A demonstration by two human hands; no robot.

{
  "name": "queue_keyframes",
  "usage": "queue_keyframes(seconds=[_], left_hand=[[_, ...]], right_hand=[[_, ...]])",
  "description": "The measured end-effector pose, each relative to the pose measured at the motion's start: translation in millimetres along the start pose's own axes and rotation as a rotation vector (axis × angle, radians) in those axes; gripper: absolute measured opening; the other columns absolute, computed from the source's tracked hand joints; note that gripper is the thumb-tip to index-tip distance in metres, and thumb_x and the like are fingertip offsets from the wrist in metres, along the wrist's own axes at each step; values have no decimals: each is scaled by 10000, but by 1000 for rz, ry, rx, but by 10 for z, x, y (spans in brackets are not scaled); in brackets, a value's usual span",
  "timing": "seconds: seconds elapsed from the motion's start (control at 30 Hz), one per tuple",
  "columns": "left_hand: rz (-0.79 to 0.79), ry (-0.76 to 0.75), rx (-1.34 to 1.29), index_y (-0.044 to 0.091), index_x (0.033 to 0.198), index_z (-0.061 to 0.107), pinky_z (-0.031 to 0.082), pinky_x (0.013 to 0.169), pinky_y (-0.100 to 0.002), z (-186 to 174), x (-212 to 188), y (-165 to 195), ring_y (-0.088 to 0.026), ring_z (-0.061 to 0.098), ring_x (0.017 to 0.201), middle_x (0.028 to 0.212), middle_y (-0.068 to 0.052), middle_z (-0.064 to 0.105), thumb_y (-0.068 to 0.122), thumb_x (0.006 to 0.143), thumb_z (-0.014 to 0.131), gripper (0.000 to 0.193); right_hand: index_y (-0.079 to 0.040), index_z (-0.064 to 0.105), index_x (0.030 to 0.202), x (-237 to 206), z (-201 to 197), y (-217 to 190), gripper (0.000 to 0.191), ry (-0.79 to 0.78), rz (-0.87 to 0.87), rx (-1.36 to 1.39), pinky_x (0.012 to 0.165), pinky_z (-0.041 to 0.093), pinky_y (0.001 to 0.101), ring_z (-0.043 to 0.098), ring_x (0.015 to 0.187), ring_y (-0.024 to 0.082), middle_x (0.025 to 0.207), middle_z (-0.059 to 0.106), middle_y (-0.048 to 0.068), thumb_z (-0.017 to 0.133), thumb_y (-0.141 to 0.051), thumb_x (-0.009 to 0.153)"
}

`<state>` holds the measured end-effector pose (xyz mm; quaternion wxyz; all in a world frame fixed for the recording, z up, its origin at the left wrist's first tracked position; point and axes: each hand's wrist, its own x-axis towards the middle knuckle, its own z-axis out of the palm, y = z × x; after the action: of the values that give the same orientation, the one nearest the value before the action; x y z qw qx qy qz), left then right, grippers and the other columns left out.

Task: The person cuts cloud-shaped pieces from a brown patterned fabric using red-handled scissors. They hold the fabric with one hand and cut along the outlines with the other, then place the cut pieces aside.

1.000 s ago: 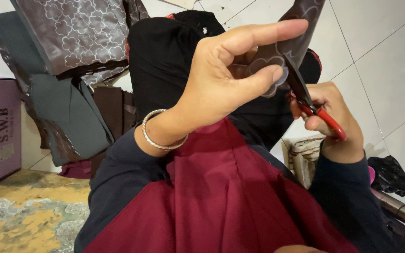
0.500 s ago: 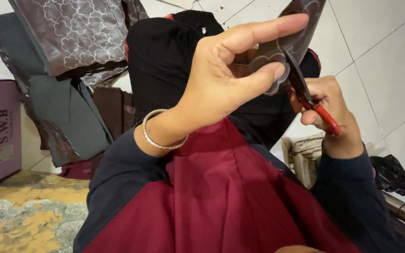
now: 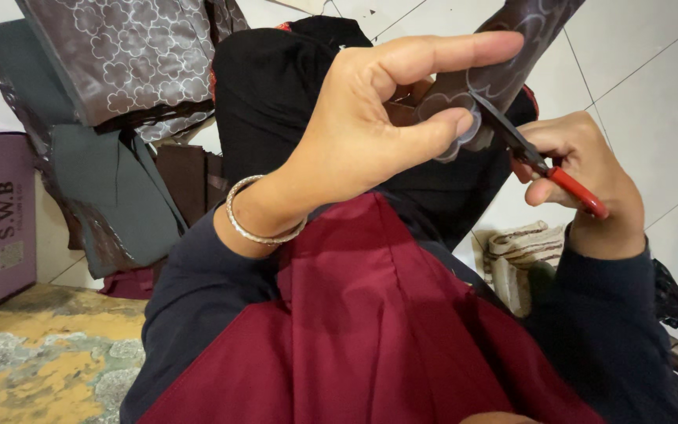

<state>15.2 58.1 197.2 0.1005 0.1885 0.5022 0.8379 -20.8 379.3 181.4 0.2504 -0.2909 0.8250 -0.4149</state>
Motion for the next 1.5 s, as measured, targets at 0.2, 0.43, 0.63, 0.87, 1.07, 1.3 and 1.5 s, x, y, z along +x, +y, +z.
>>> queue_keyframes(seconds=[0.2,0.43,0.63,0.87,1.07,1.3,1.5], left_hand=[[50,39,9,-21,1458,580,500,751,-157,28,-2,-36,-8,583,824,1105,-29,730,-94,1108,670,369],[-11,48,-25,-16,1438,583,485,732,-146,17,-28,-8,5,573,794,1089,25,700,-86,1044,659,407],[36,18,34,-12,1430,591,476,730,-149,2,-15,36,4,575,793,1049,15,700,-95,1076,662,370],[9,18,82,-4,1407,594,497,709,-144,-45,-2,40,5,591,805,1147,22,700,-82,1020,651,399],[60,14,88,-7,1441,592,503,743,-154,-47,-9,0,-5,603,817,1123,-9,721,-95,1092,672,369],[30,8,83,-5,1417,598,516,727,-153,-81,29,8,2,610,803,1183,-12,712,-87,1039,660,391],[41,-21,144,-12,1412,602,553,774,-161,-121,41,22,1,650,876,1181,-35,730,-69,1054,658,367]], right_hand=[[-65,548,664,25,182,17,778,71,-14,61,493,270,262,430,526,72,604,476,-35,642,-834,737],[-61,588,729,20,211,43,808,32,-25,130,521,289,254,454,559,76,644,492,-18,634,-867,748],[-70,603,721,57,180,-17,782,3,-42,130,504,308,253,463,520,73,598,488,-31,638,-851,763],[-91,524,656,32,120,-59,734,0,-3,80,501,251,257,404,520,71,588,439,-38,651,-810,732],[-100,496,624,18,154,-50,709,35,10,69,473,251,255,399,499,59,570,447,-50,685,-774,737],[-94,491,634,-19,119,-89,687,20,47,110,477,248,251,396,513,54,572,439,-52,710,-736,742],[-88,488,627,-38,94,-105,679,11,51,99,475,250,254,391,511,59,566,439,-51,721,-717,734]])
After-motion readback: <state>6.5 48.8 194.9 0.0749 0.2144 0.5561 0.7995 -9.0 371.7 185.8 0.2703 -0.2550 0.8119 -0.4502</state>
